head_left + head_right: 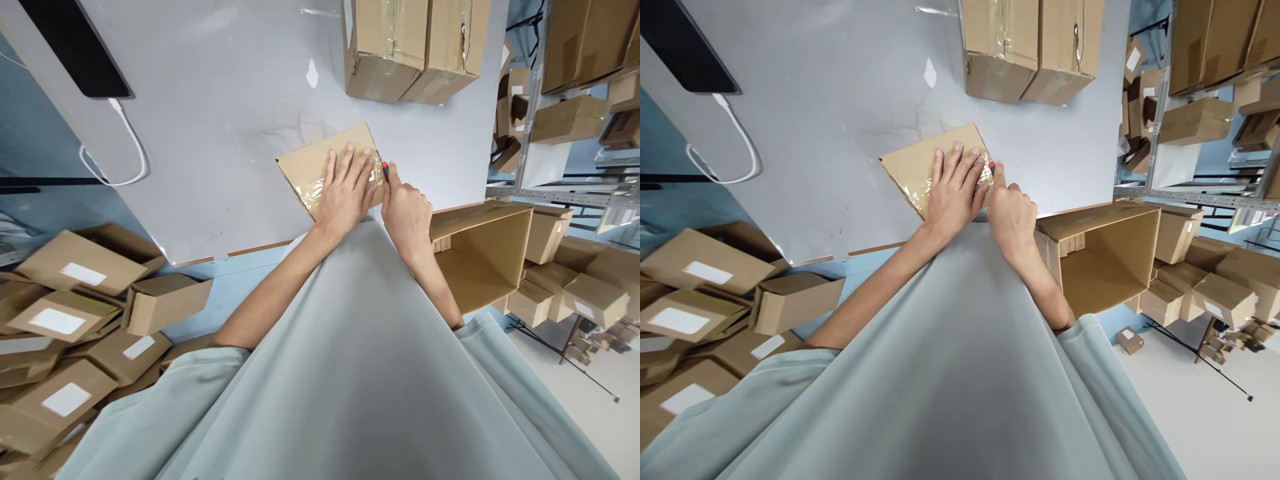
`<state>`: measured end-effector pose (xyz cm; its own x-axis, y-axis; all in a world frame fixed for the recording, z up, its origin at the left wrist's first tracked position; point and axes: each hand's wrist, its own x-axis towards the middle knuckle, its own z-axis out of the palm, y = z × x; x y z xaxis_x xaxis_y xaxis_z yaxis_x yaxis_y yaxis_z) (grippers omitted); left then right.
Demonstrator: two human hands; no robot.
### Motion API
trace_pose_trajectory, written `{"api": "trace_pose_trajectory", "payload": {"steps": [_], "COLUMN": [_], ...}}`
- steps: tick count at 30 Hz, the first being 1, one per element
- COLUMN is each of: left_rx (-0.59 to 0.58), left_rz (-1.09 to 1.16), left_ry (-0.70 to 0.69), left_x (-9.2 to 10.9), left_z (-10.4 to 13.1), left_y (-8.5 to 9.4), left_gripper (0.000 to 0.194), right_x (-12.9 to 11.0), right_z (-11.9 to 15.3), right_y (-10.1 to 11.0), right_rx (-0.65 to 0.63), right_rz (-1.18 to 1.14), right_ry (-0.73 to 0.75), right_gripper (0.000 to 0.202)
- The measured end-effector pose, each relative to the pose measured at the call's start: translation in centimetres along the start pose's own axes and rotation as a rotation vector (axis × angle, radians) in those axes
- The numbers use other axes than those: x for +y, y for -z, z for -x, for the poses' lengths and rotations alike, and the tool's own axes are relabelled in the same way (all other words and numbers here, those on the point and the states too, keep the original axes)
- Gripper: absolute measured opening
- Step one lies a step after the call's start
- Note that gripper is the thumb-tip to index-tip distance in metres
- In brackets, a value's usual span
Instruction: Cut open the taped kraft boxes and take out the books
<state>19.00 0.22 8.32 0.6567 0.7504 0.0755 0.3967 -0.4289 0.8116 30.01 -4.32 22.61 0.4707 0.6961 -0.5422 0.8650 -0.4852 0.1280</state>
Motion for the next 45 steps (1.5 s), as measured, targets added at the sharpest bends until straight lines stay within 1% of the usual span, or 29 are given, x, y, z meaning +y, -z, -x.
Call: {"api": "trace_pose_trajectory", "payload": {"steps": [4, 10, 13, 17, 21, 26, 31, 36, 38, 40, 42, 45], "left_rx": [-0.004, -0.038, -0.046, -0.058, -0.05, -0.04, -0.035, -0.001, -0.003, -0.019, -0.034, -0.044], "left_rz": [0.002, -0.072, -0.083, -0.101, -0.089, -0.06, -0.028, 0.026, 0.031, 0.03, 0.035, 0.034], "left_ry": [-0.005, 0.019, 0.013, 0.007, 0.013, 0.007, 0.011, -0.005, 0.005, 0.027, 0.046, 0.038], "left_x": [-0.1, 0.0, 0.3, 0.9, 1.1, 0.9, 0.7, 0.4, 0.4, 0.5, 0.7, 0.8], "left_z": [0.1, 0.1, 0.0, -0.1, -0.1, -0.1, -0.1, -0.1, -0.2, -0.2, -0.3, -0.4], "left_y": [-0.3, -0.8, -0.5, 0.1, 0.4, 0.3, 0.1, -0.3, -0.3, -0.2, 0.0, 0.2], "left_gripper": [0.061, 0.056, 0.054, 0.053, 0.054, 0.057, 0.058, 0.058, 0.056, 0.054, 0.055, 0.055], "right_x": [0.0, 1.3, 2.0, 2.4, 2.0, 1.5, 1.5, 0.3, -0.2, -0.4, -0.1, 0.5], "right_z": [0.1, 2.6, 3.1, 2.9, 1.8, 0.0, -0.2, -0.4, -0.3, 0.4, 1.3, 2.3], "right_y": [-0.1, -0.6, -0.7, 0.0, 0.7, 0.1, -0.3, 0.1, 0.2, 0.3, 0.3, 0.0], "right_rx": [0.014, -0.062, -0.059, -0.023, 0.014, -0.001, -0.016, -0.006, -0.005, -0.012, -0.032, -0.068], "right_rz": [0.038, 0.109, 0.13, 0.109, 0.073, 0.063, 0.053, 0.034, 0.03, 0.036, 0.055, 0.077], "right_ry": [-0.001, -0.06, -0.054, -0.012, 0.027, 0.036, 0.03, 0.006, 0.001, -0.009, -0.034, -0.076], "right_gripper": [0.069, 0.066, 0.07, 0.071, 0.07, 0.067, 0.072, 0.074, 0.073, 0.067, 0.062, 0.06]}}
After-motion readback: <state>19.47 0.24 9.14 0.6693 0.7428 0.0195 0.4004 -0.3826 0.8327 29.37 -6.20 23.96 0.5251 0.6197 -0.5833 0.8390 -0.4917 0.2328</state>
